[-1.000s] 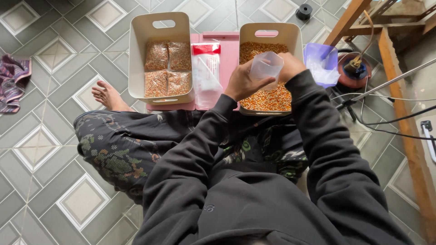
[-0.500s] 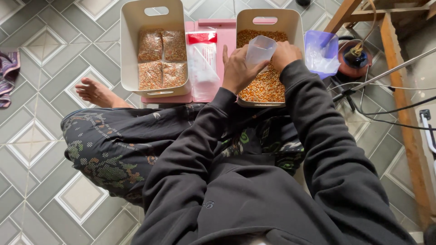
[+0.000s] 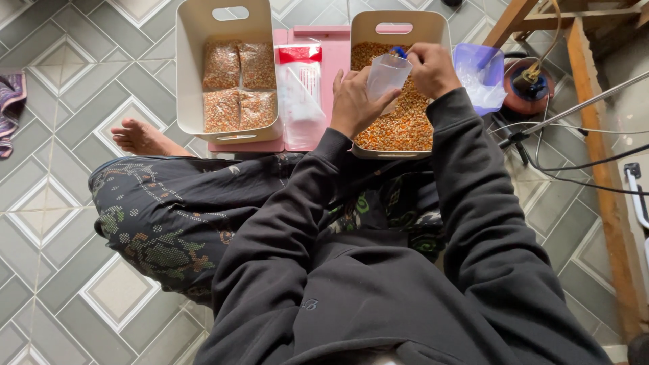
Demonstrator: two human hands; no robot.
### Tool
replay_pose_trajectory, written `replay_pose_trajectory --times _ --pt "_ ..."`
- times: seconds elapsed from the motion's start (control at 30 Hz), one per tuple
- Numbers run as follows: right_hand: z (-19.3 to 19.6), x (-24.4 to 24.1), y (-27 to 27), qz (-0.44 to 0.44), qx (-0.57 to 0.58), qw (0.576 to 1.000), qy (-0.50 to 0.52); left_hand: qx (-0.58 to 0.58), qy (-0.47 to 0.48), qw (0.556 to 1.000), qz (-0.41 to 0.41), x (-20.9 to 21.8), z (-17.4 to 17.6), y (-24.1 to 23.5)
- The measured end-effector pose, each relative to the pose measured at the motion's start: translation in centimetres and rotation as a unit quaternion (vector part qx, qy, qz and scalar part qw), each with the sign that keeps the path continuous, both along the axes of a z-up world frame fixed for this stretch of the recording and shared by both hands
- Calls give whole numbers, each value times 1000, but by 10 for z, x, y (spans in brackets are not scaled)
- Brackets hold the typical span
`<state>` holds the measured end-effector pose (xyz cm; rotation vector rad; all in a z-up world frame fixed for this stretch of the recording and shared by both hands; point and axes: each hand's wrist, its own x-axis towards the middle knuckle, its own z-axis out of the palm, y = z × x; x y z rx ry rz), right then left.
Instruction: Packaging corn kernels into small plastic bags using a scoop and a small plastic cup
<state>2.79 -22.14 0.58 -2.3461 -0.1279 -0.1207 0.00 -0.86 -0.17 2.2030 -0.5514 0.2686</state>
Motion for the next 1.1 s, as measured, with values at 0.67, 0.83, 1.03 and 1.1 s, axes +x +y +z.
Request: replay_pose_trajectory --times 0.67,0.83,1.03,1.1 --pt "27 -12 19 44 -75 907 -412 -27 7 1000 9 3 -6 -1" --pt "10 -5 11 17 -83 963 -257 -41 -2 999 4 7 -16 -1" --pt "10 -5 8 10 -30 980 -196 -41 2 999 6 6 -17 -2" --pt "7 -4 3 -8 -26 981 -191 -43 6 999 6 7 -17 -2"
